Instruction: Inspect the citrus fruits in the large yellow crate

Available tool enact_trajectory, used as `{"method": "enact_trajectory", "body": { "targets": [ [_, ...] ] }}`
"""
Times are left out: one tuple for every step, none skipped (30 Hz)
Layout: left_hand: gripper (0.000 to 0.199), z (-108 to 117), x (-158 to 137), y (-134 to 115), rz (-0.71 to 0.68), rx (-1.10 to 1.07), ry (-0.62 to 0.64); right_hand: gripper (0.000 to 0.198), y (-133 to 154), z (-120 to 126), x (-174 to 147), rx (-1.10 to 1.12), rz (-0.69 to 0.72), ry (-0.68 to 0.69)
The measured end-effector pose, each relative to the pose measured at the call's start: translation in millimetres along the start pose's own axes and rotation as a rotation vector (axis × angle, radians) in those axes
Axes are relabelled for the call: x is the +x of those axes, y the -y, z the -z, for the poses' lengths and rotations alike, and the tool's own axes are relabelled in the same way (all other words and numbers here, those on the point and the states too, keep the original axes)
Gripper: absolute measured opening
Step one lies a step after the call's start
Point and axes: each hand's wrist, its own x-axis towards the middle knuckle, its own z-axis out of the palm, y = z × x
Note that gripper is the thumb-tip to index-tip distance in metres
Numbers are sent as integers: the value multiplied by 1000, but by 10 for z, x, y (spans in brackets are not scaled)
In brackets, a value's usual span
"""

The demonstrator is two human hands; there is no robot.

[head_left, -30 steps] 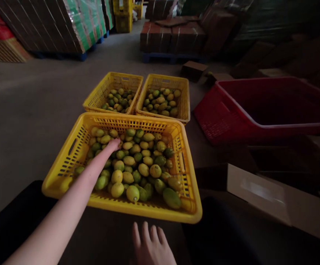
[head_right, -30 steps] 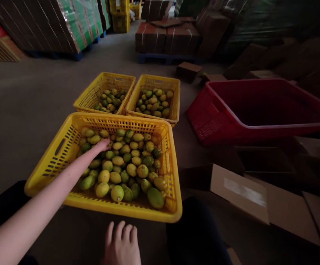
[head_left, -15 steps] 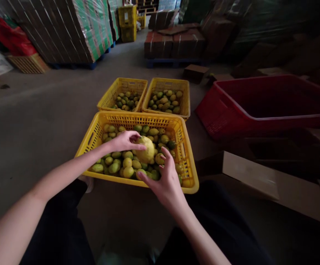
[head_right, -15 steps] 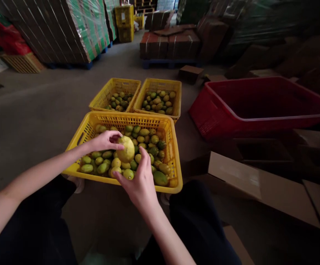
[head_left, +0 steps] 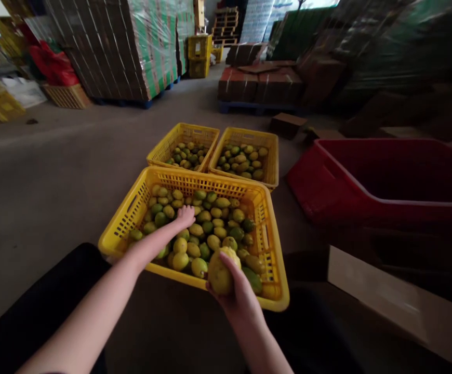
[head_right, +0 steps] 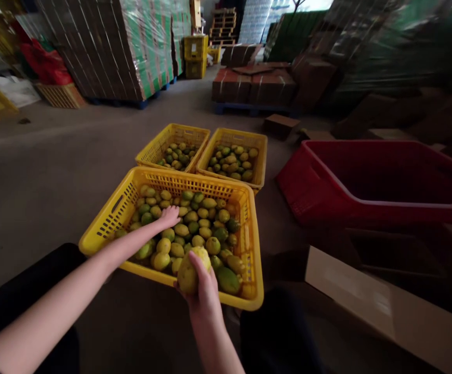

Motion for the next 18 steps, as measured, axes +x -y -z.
{"method": "enact_trajectory", "body": {
  "targets": [
    [42,-99,119,-16,14,12,8,64,-61,20,36,-15,-34,-11],
    [44,-183,235,-30,31,21,20,64,-127,34,58,-34,-65,-15],
    [45,-254,344,-38,49,29,37,64,-194,40,67,-55,-84,-10],
    [46,-315,440,-39,67,36,57,65,-256,39,64,-76,-95,-2],
    [47,-367,520,-31,79,40,74,66,-311,31,53,-99,-104,11],
    [50,-409,578,-16,85,42,88,67,-356,17,38,-120,-114,29],
    [52,-439,613,4,83,41,96,69,-389,0,23,-138,-124,51],
    [55,-455,625,27,75,38,96,71,-412,-19,8,-155,-140,71],
    [56,-455,615,52,62,31,90,73,-427,-38,-4,-166,-152,93],
    [57,-435,584,76,46,21,78,74,-435,-58,-14,-171,-152,112],
    [57,-393,537,99,31,7,64,74,-437,-77,-24,-168,-139,126],
    [56,-327,475,121,18,-10,48,74,-436,-97,-34,-160,-119,143],
    [55,-235,400,143,8,-28,28,73,-430,-118,-47,-150,-98,163],
    [54,-118,315,166,3,-49,7,72,-422,-142,-63,-141,-75,188],
    [54,23,219,192,4,-71,-17,71,-412,-169,-82,-133,-52,218],
    [55,186,110,224,11,-93,-43,69,-401,-197,-103,-130,-38,249],
    [55,364,-12,263,22,-108,-71,66,-392,-228,-125,-128,-27,281],
    [55,550,-148,309,29,-138,-103,64,-384,-257,-147,-128,-12,307]
  ]
}}
